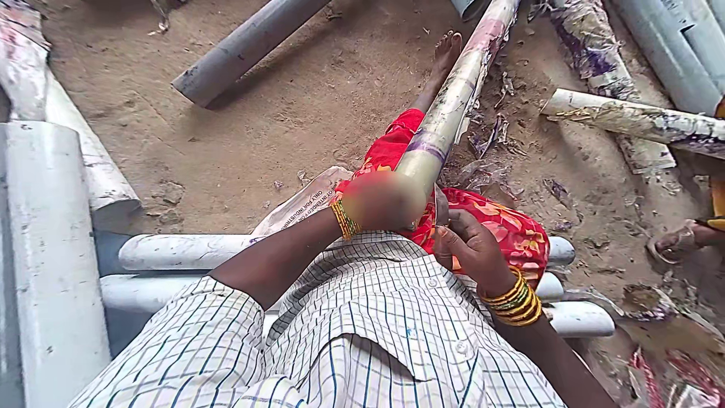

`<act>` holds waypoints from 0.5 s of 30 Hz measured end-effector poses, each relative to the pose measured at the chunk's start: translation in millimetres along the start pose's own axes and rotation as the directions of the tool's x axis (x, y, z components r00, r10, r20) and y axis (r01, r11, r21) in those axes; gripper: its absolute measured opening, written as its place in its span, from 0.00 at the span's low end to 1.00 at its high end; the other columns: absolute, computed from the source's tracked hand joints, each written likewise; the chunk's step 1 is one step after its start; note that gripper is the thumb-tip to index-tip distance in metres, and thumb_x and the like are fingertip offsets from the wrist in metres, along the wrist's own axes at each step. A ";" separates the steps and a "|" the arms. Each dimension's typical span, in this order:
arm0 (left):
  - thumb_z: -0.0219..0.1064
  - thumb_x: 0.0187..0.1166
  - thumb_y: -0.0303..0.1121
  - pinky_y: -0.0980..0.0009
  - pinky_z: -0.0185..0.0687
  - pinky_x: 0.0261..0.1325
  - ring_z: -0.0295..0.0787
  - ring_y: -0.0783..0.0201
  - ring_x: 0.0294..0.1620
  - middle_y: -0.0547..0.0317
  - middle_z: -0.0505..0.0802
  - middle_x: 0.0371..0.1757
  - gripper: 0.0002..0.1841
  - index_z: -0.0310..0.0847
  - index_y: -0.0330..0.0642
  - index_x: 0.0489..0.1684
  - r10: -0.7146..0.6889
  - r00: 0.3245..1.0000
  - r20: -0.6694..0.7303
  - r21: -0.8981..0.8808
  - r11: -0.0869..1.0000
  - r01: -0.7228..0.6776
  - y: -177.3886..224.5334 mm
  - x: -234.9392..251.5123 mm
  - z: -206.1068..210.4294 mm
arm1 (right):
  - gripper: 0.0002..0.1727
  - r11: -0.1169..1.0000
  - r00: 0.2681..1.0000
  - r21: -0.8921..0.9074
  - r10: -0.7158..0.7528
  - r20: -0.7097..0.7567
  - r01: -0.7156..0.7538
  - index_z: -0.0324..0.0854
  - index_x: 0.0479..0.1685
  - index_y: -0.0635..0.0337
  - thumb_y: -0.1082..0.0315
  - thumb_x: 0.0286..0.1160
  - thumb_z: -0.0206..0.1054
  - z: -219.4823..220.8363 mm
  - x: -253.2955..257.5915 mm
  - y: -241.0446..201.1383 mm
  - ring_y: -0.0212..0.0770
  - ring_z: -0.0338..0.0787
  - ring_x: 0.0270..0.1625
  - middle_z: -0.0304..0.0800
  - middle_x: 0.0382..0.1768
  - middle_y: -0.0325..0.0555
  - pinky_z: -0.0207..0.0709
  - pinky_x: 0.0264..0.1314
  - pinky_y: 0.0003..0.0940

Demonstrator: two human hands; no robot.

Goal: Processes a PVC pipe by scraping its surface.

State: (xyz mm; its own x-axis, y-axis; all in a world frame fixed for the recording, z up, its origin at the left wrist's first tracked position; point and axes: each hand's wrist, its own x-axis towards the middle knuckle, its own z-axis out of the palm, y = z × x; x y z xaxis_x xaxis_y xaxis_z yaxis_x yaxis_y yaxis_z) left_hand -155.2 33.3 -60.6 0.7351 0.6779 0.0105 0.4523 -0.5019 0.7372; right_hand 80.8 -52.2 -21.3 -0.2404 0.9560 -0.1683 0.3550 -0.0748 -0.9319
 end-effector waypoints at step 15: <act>0.56 0.89 0.34 0.58 0.75 0.33 0.82 0.56 0.29 0.52 0.81 0.24 0.17 0.79 0.34 0.27 0.113 0.991 0.078 -0.009 0.994 -0.113 -2.7 2.6 0.4 | 0.16 0.425 0.776 -0.723 -0.582 0.243 0.545 0.93 0.41 0.57 0.66 0.84 0.56 -40.7 52.5 38.4 0.55 0.92 0.52 0.94 0.45 0.54 0.76 0.62 0.58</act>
State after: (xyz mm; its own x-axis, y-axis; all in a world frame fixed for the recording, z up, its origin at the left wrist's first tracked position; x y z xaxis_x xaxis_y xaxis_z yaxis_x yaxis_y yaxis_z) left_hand -154.4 36.3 -62.8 0.8185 0.5730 0.0412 0.3621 -0.5702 0.7374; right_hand 118.5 6.7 -52.9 -0.6126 0.7165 0.3337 0.6729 0.6943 -0.2552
